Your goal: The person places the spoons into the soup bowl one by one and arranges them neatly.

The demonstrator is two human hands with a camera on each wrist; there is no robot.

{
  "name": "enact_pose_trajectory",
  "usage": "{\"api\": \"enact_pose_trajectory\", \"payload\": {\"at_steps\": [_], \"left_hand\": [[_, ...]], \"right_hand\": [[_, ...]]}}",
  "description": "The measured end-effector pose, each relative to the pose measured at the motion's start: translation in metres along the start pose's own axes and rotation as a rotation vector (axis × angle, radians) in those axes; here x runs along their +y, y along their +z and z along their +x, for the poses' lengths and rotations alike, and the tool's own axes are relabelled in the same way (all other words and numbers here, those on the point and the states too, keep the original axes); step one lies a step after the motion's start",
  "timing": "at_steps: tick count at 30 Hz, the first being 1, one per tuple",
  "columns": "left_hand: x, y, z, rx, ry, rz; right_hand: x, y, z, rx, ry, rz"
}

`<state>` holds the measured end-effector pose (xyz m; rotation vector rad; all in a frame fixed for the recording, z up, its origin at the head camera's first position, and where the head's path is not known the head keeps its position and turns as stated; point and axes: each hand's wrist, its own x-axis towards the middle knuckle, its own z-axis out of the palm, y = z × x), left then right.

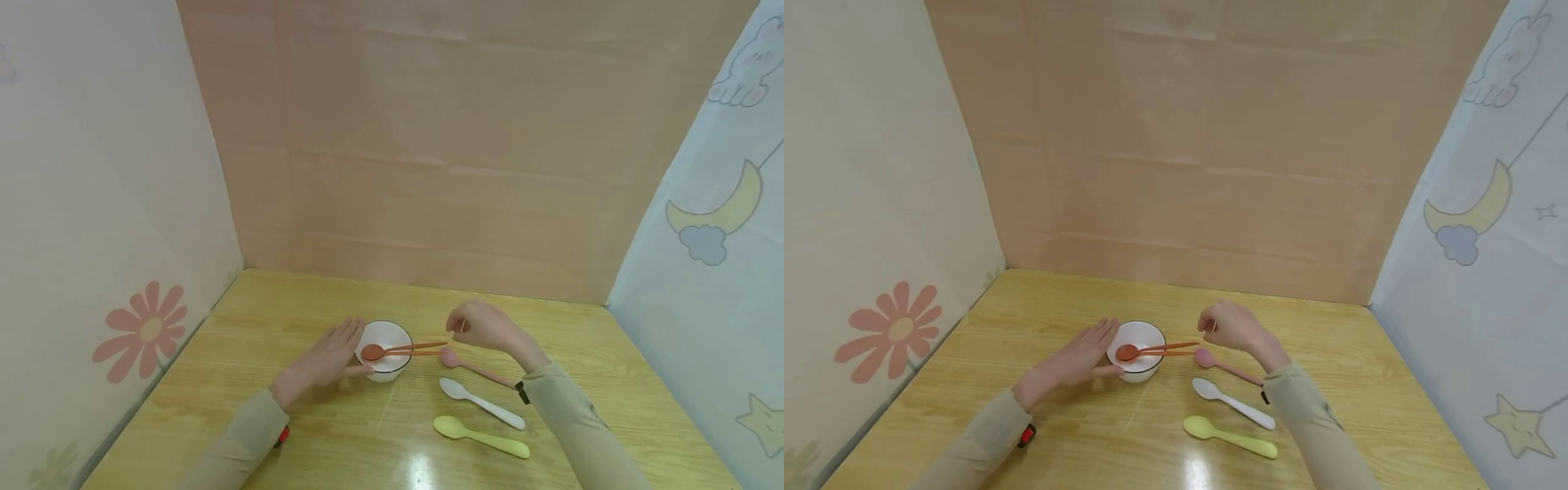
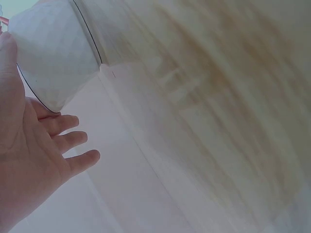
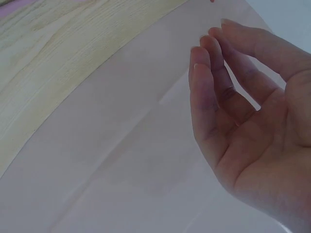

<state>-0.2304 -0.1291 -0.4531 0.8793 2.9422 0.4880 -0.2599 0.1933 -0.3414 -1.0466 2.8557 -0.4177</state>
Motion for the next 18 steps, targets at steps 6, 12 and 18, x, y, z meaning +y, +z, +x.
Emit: {"api": "enact_pose_trajectory", "payload": {"at_steps": [6,12,18], "left_hand": [[0.000,0.001,0.000,0.004,0.002,-0.006],[-0.001,0.003,0.000,0.009,-0.003,-0.007],[0.000,0.003,0.001,0.002,-0.015,-0.016]], "right_hand": [[0.004,0.000,-0.009,0.009,0.010,0.015],[0.010,0.003,-0.016,0.014,0.005,0.034],[0.013,0.006,-0.023,0.011,0.036,0.054]]}}
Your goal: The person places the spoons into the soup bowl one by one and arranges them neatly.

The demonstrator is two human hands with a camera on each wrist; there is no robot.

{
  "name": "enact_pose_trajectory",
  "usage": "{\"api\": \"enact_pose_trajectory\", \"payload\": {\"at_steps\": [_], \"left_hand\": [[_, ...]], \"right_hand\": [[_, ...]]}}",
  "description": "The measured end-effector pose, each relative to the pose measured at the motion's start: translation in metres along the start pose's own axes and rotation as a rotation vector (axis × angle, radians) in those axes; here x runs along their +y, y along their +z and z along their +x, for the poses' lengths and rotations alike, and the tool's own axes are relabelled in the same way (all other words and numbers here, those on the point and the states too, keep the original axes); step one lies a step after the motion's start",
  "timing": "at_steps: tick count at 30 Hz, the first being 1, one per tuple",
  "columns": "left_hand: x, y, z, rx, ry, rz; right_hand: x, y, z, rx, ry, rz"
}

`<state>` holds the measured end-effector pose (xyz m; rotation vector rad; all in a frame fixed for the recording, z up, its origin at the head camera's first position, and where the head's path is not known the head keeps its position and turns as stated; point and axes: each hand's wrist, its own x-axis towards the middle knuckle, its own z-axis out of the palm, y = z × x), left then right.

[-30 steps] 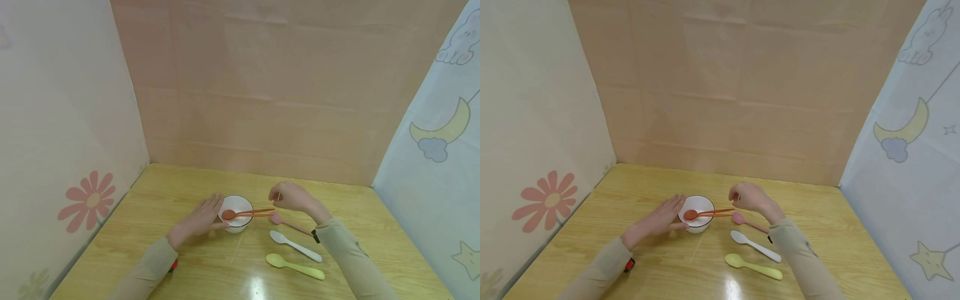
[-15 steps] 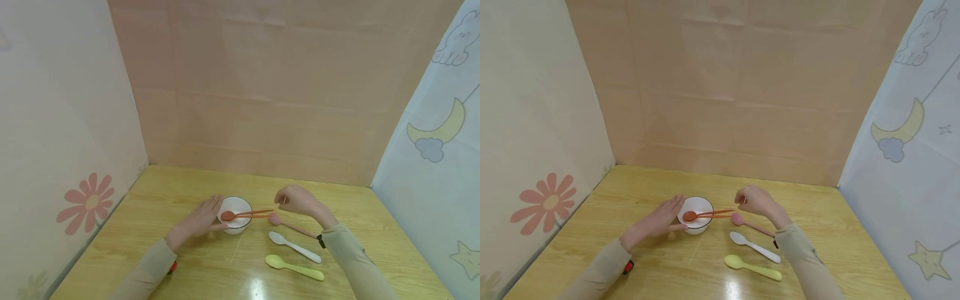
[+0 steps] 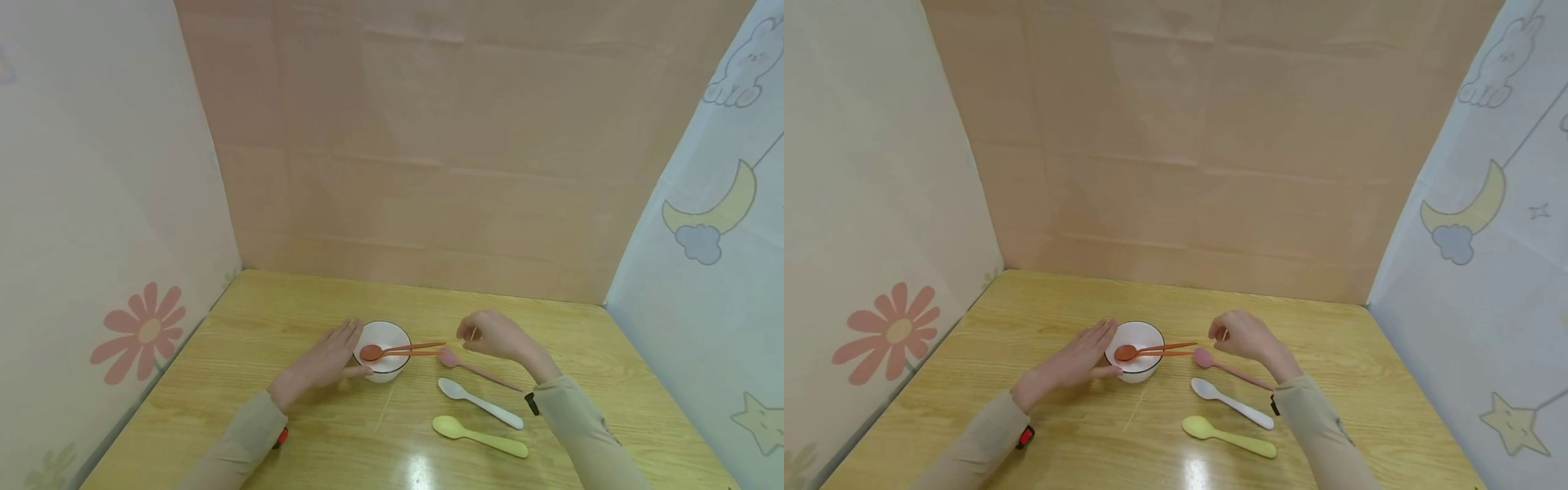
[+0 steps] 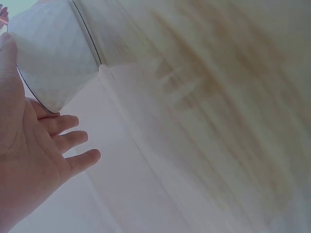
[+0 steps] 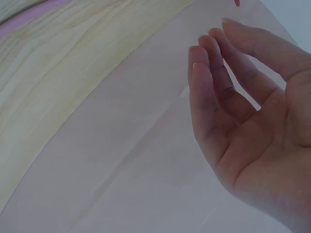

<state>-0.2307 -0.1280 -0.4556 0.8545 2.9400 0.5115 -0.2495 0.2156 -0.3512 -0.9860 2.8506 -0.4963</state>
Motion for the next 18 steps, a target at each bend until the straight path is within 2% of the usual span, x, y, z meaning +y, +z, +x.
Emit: {"api": "enact_pose_trajectory", "payload": {"at_steps": [18], "left_hand": [[0.003,-0.002,-0.001,0.010,0.013,-0.007]], "right_hand": [[0.020,0.006,-0.021,0.011,0.001,0.065]]}}
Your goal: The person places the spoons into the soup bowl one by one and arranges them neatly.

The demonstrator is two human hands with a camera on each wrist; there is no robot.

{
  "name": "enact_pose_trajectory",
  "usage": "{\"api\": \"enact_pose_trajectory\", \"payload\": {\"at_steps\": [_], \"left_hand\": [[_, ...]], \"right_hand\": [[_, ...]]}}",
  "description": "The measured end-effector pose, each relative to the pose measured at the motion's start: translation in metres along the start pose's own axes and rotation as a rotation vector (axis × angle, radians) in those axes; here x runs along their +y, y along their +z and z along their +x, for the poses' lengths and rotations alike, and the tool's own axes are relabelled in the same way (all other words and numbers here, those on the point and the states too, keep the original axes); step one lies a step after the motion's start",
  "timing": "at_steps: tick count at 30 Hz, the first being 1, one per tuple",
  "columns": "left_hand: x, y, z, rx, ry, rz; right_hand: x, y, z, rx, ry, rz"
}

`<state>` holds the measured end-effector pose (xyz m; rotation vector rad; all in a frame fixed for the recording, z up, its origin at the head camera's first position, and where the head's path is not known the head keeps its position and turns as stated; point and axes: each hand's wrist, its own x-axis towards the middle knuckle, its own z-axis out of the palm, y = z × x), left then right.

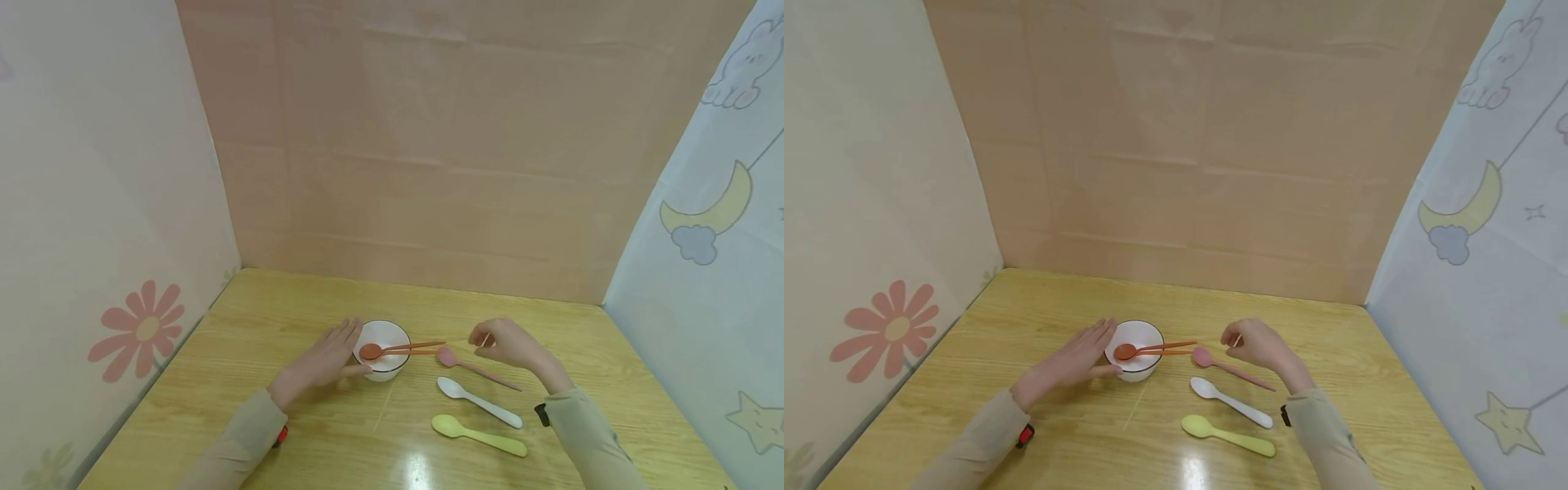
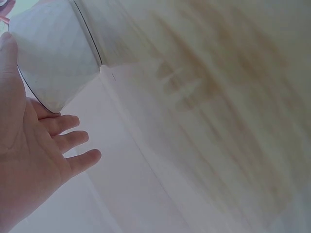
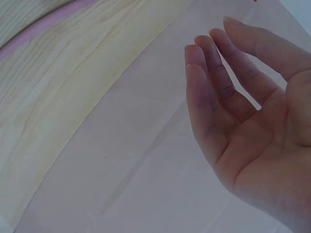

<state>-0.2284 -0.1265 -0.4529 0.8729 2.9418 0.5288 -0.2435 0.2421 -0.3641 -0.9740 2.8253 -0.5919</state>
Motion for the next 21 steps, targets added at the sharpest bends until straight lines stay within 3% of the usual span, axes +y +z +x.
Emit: {"api": "enact_pose_trajectory", "payload": {"at_steps": [5,21], "left_hand": [[0.000,-0.001,0.000,-0.011,-0.007,0.001],[0.000,0.000,-0.001,-0.016,-0.004,0.002]], "right_hand": [[0.002,0.002,-0.008,0.001,0.050,0.026],[0.018,0.013,-0.026,0.014,0.062,0.061]]}}
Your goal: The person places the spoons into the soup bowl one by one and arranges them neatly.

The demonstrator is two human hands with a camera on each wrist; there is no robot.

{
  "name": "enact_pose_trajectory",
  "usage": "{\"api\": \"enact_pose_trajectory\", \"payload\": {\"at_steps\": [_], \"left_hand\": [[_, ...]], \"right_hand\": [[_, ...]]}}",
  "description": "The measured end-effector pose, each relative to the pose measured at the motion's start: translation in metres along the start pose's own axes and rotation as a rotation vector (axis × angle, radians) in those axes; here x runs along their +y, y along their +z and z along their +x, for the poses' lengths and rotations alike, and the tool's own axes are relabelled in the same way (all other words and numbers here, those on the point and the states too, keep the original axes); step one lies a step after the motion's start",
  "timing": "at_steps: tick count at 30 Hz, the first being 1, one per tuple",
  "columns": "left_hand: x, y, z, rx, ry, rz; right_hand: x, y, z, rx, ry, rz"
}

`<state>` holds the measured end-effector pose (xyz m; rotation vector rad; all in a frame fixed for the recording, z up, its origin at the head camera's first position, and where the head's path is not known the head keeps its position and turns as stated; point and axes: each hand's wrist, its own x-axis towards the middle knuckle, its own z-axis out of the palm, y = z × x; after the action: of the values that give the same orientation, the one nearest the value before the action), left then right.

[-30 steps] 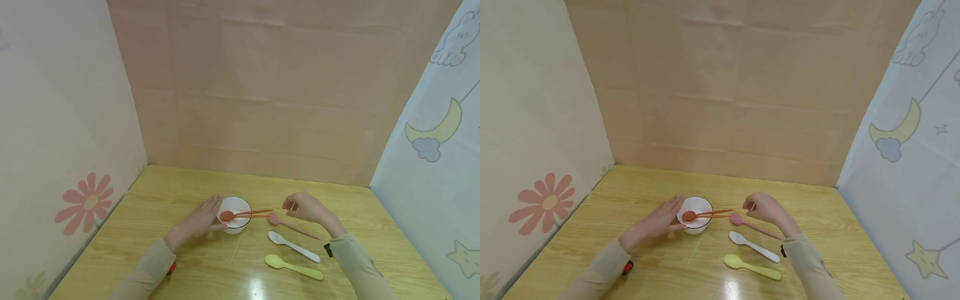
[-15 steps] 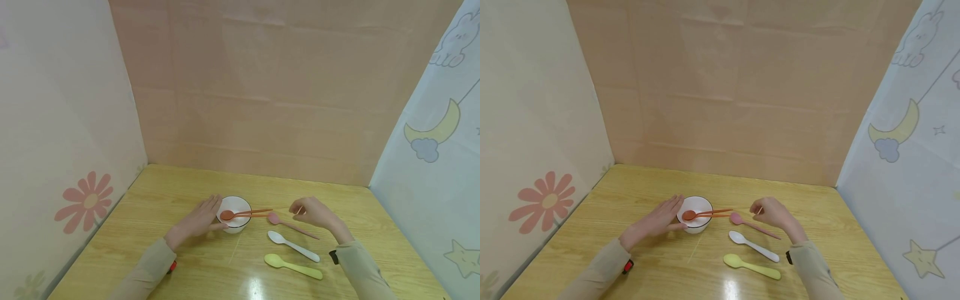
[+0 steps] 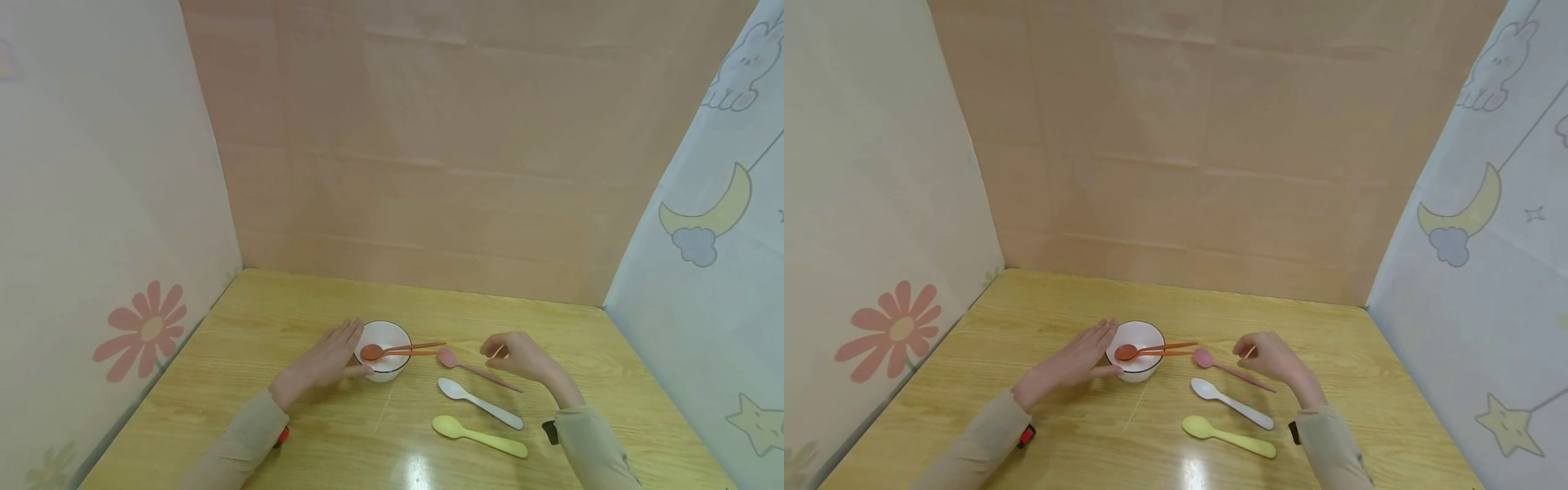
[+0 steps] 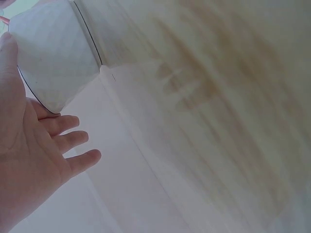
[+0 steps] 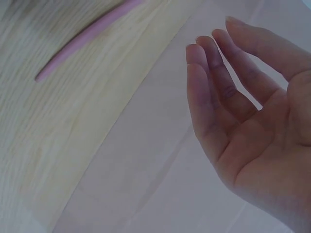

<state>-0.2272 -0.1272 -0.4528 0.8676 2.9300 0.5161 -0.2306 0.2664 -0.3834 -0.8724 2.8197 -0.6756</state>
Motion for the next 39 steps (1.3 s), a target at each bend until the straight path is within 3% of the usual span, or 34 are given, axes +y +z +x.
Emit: {"api": "enact_pose_trajectory", "payload": {"at_steps": [17,29,39], "left_hand": [[0.001,0.000,0.000,0.000,-0.002,-0.002],[-0.001,0.003,0.000,0.002,0.002,-0.003],[0.000,0.002,0.001,0.002,-0.003,-0.005]], "right_hand": [[0.027,0.013,-0.013,0.022,0.022,0.084],[0.037,0.021,-0.021,-0.041,0.121,0.164],[0.044,0.024,-0.022,-0.043,0.101,0.200]]}}
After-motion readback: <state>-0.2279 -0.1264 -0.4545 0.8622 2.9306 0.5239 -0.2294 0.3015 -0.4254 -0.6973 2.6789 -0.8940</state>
